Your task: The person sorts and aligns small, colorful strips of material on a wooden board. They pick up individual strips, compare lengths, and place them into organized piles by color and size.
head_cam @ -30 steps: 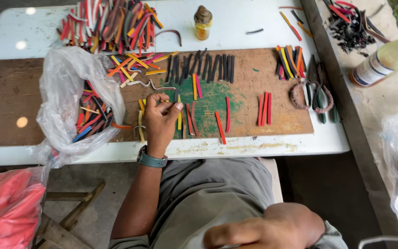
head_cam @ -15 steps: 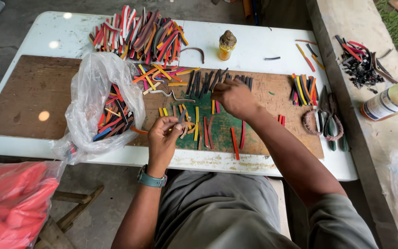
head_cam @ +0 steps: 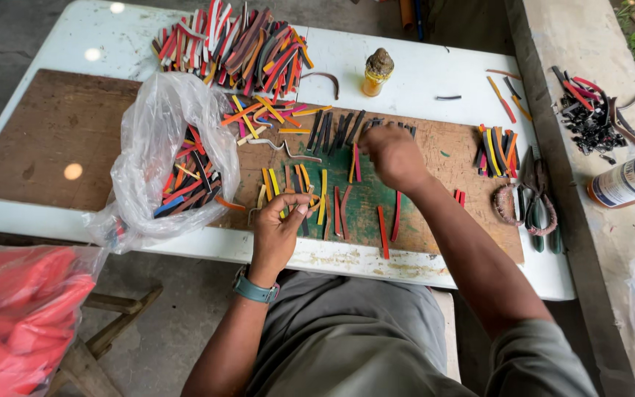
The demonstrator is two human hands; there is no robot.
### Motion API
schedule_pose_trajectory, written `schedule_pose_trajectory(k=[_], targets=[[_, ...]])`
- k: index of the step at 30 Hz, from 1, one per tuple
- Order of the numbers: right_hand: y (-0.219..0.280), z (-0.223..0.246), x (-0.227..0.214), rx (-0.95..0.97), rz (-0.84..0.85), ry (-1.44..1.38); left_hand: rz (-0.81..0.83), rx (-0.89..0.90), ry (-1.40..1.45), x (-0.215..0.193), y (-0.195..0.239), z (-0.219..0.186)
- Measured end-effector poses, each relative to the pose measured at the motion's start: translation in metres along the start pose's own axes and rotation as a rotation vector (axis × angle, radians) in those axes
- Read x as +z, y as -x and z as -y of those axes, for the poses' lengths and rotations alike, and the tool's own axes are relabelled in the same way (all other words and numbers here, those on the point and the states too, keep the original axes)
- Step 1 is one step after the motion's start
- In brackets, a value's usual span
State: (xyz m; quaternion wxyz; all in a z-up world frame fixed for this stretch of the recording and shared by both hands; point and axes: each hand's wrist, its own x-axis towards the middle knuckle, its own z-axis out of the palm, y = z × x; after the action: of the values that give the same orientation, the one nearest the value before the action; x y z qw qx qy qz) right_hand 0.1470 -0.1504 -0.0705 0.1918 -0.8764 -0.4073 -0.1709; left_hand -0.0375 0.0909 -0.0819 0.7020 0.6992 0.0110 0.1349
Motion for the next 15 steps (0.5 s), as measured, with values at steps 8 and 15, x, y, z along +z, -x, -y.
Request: schedule_pose_trajectory(k=[8,15], targets=[[-0.008,0.020,0.001,-0.062,0.107,0.232,0.048,0.006,-0.045,0.017,0.000,-0.014],[-0.018,0.026,-0.003,-0.066,0.274,0.412,0.023,-0.018,-0.144,0.013,0.005,-0.022]])
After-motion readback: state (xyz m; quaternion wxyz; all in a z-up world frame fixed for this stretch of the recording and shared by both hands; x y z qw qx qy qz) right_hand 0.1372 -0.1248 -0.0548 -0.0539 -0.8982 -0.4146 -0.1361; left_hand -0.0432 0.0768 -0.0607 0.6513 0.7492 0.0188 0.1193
